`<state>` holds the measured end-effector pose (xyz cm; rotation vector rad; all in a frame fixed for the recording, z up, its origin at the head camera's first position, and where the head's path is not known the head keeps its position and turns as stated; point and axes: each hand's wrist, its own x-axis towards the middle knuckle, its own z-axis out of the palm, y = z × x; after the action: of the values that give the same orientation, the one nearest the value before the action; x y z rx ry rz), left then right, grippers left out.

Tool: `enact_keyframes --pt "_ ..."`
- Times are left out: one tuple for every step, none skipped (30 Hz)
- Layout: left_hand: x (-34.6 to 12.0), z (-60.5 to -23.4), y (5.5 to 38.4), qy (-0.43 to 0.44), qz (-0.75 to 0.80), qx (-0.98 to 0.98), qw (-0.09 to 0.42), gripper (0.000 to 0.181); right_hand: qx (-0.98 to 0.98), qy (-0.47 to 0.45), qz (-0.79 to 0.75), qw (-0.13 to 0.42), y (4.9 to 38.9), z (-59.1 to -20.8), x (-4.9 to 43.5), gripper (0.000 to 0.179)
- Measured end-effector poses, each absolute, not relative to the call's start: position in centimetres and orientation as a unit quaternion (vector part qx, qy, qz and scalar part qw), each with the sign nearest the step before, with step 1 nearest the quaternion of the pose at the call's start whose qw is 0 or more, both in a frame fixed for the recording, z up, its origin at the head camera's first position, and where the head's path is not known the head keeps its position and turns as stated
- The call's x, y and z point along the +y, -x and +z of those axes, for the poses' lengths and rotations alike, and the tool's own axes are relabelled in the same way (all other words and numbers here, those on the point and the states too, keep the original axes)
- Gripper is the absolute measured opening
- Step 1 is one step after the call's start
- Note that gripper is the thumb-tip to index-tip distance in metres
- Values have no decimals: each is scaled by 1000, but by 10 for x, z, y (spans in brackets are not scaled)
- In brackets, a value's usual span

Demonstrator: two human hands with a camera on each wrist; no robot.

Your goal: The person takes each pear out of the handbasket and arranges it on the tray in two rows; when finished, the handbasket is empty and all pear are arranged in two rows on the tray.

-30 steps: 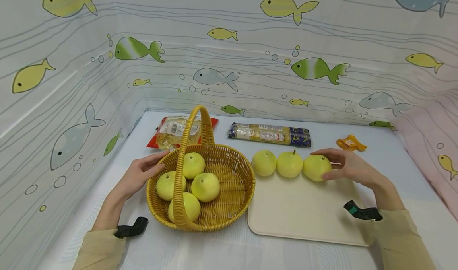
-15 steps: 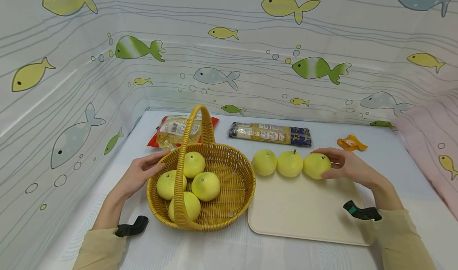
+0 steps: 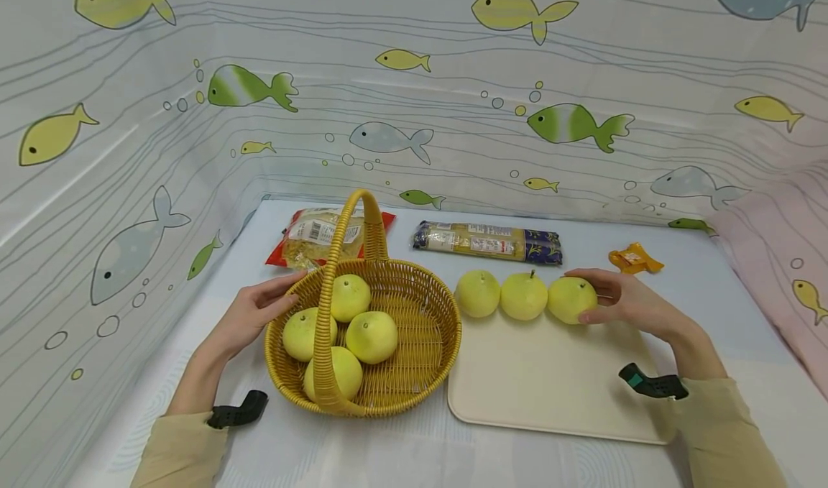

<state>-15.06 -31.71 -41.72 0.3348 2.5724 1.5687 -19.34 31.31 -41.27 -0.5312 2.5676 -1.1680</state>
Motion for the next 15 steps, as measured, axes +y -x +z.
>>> enact_keyframes --pt "-317 -417 151 -110 517 847 55 49 887 184 -402 136 193 -412 313 70" --pt "-317 -417 151 -110 518 847 56 49 887 185 -402 136 193 -412 312 70" --pt "-317 -417 151 -110 518 846 56 49 886 186 -403 137 193 -412 312 71" --pt "-318 -418 151 -110 519 846 56 49 885 187 -404 137 193 -412 311 71" --pt "-318 -418 151 -110 519 845 57 49 884 189 -405 137 192 -412 311 71" --pt "-318 -418 151 -111 520 845 57 49 884 189 -406 136 192 -412 311 71" --pt "-318 -418 151 -111 520 845 57 49 883 191 -406 136 192 -412 310 71" --pt "-318 -418 151 -111 521 844 56 49 883 191 -407 137 192 -412 310 71" --pt "-318 -418 151 -112 521 844 56 49 882 191 -408 137 192 -412 310 72" --pt "-318 -418 151 -112 521 844 56 48 882 191 -408 137 192 -412 310 72" --pt "-318 -418 151 -112 521 844 56 48 883 192 -407 137 192 -412 310 72" --pt "-318 -418 151 -113 521 844 56 48 882 192 -407 138 192 -412 311 72" --pt "-318 -418 151 -113 521 844 56 48 882 193 -407 138 193 -412 311 72" --pt "-318 -418 151 -113 521 844 56 48 882 193 -407 138 193 -413 311 72" --pt "-318 -417 151 -113 521 844 56 48 883 194 -405 137 193 -413 312 72"
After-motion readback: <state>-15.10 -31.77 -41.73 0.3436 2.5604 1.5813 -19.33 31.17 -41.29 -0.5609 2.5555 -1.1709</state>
